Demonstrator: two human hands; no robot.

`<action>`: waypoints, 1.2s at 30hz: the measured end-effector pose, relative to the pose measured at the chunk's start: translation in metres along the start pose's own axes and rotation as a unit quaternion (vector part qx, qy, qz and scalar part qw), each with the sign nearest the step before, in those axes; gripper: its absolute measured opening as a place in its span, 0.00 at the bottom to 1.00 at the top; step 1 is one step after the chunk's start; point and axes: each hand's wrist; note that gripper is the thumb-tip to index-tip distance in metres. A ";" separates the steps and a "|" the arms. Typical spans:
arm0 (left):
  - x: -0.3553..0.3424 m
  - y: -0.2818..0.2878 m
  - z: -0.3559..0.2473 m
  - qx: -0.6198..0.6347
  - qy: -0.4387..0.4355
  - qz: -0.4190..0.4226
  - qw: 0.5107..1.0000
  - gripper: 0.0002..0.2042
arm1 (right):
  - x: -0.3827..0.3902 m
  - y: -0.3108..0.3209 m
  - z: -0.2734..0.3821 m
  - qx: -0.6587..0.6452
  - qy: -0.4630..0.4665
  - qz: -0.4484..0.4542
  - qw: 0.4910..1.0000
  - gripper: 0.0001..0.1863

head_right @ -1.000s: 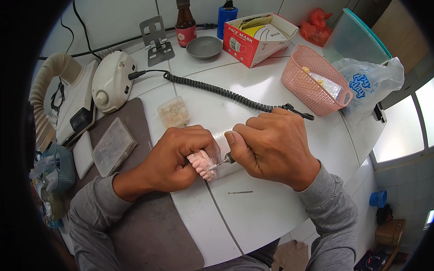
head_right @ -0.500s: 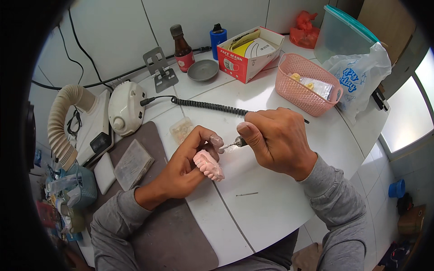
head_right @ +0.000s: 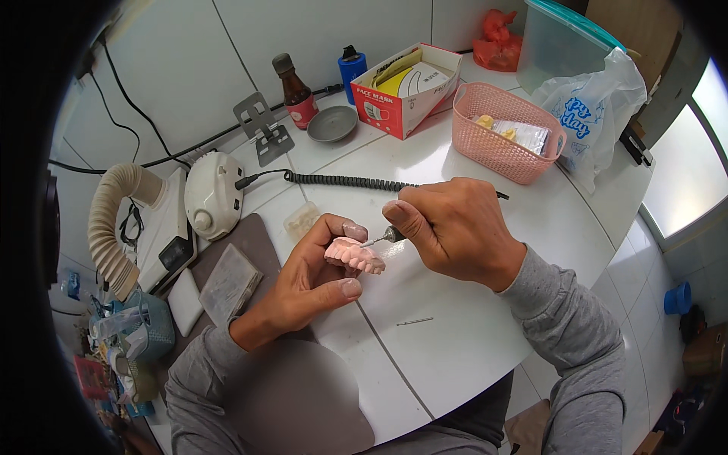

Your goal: The person is using a high-speed rotary tool to trim and shape a dental plaster cast.

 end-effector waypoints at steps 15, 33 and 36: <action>-0.006 0.006 0.006 -0.015 0.021 -0.105 0.994 0.17 | 0.000 0.000 -0.002 0.009 -0.009 0.007 1.000 0.28; -0.006 0.005 0.008 0.016 -0.001 -0.130 0.991 0.17 | -0.001 -0.005 -0.002 0.074 -0.026 0.023 0.997 0.27; -0.006 0.004 0.010 0.046 0.007 -0.141 0.989 0.16 | 0.000 -0.005 -0.002 0.067 -0.027 0.021 0.997 0.27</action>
Point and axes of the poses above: each hand's wrist, its own x-axis away from the middle knuckle, its own y-axis out of the back of the hand, z = x × y, and after that the axes turned 11 degrees about z, right-handed
